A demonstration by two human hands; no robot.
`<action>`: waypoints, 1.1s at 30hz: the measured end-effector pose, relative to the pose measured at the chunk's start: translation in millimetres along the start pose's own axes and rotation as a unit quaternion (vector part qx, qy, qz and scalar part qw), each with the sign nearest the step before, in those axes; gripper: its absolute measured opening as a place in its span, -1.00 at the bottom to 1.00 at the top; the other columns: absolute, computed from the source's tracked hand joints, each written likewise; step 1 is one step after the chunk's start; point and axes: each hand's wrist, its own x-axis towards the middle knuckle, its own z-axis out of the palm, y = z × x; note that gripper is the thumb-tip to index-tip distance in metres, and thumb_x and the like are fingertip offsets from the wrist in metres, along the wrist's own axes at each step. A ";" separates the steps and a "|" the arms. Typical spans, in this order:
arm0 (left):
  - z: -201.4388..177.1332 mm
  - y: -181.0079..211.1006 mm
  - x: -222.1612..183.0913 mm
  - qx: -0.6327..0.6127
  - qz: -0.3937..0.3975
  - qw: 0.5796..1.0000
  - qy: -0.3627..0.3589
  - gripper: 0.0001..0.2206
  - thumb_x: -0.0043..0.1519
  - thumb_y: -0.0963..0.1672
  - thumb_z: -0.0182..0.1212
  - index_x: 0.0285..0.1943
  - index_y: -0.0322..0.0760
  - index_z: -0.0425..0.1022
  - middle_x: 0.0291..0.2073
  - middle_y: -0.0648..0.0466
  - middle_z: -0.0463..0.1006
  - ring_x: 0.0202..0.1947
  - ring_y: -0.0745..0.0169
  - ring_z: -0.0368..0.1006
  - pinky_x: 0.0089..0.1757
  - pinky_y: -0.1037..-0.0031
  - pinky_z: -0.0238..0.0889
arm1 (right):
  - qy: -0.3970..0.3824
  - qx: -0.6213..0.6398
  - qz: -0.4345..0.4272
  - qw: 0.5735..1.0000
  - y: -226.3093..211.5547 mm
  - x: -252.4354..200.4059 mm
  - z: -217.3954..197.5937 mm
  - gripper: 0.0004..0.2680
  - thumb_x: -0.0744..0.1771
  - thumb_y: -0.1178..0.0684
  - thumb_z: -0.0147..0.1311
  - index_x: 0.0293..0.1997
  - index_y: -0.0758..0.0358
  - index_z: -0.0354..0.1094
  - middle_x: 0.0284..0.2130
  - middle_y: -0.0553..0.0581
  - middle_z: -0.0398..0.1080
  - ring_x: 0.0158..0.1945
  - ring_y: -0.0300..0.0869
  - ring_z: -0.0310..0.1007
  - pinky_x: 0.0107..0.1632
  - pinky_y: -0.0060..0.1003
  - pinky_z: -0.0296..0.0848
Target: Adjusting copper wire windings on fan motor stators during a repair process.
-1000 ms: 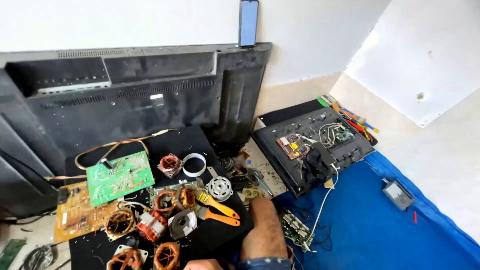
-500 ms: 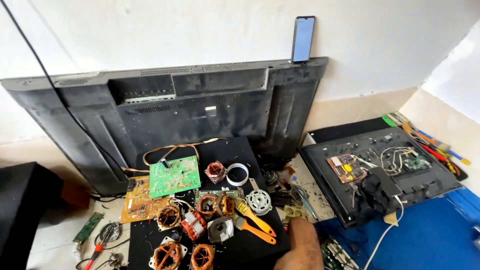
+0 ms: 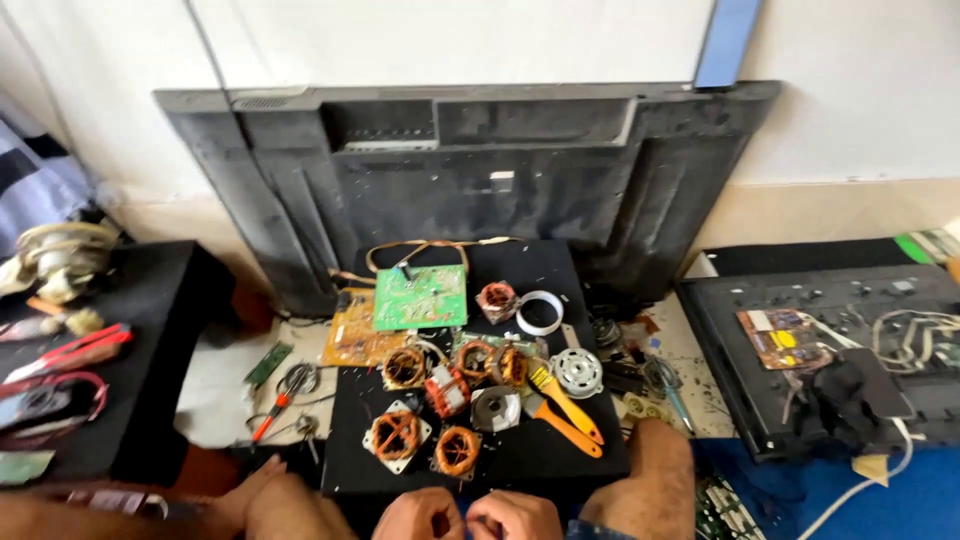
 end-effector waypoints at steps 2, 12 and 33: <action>12.2 -14.8 -0.8 0.014 0.059 0.997 0.043 -0.87 0.01 -0.13 0.21 -0.58 0.02 0.41 -0.59 0.33 0.50 -0.52 0.47 0.37 -0.38 0.45 0.22 | -0.005 -0.005 -0.018 1.000 3.3 -2.1 5.0 -0.92 0.20 0.12 0.23 -0.47 -0.07 0.50 -0.62 -0.09 0.41 -0.61 -0.25 0.35 -0.45 -0.33 0.34; 2.1 -5.5 -23.2 -0.155 0.153 0.974 0.056 -0.83 0.23 -0.10 0.27 -0.45 -0.11 0.48 -0.53 0.25 0.50 -0.51 0.42 0.31 -0.39 0.45 0.18 | -0.018 0.110 -0.005 0.994 -10.3 -8.7 -8.9 -0.91 0.30 0.06 0.20 -0.36 0.18 0.58 -0.54 -0.04 0.52 -0.54 -0.34 0.38 -0.45 -0.42 0.35; 35.2 -24.9 6.4 -0.196 0.081 0.960 0.183 -0.75 0.33 0.00 0.24 -0.40 -0.08 0.52 -0.56 0.27 0.58 -0.58 0.45 0.34 -0.45 0.46 0.14 | 0.073 0.008 0.138 0.988 -5.8 11.8 20.4 -0.85 0.29 0.12 0.17 -0.54 0.18 0.38 -0.71 -0.07 0.32 -0.60 -0.32 0.20 -0.49 -0.31 0.24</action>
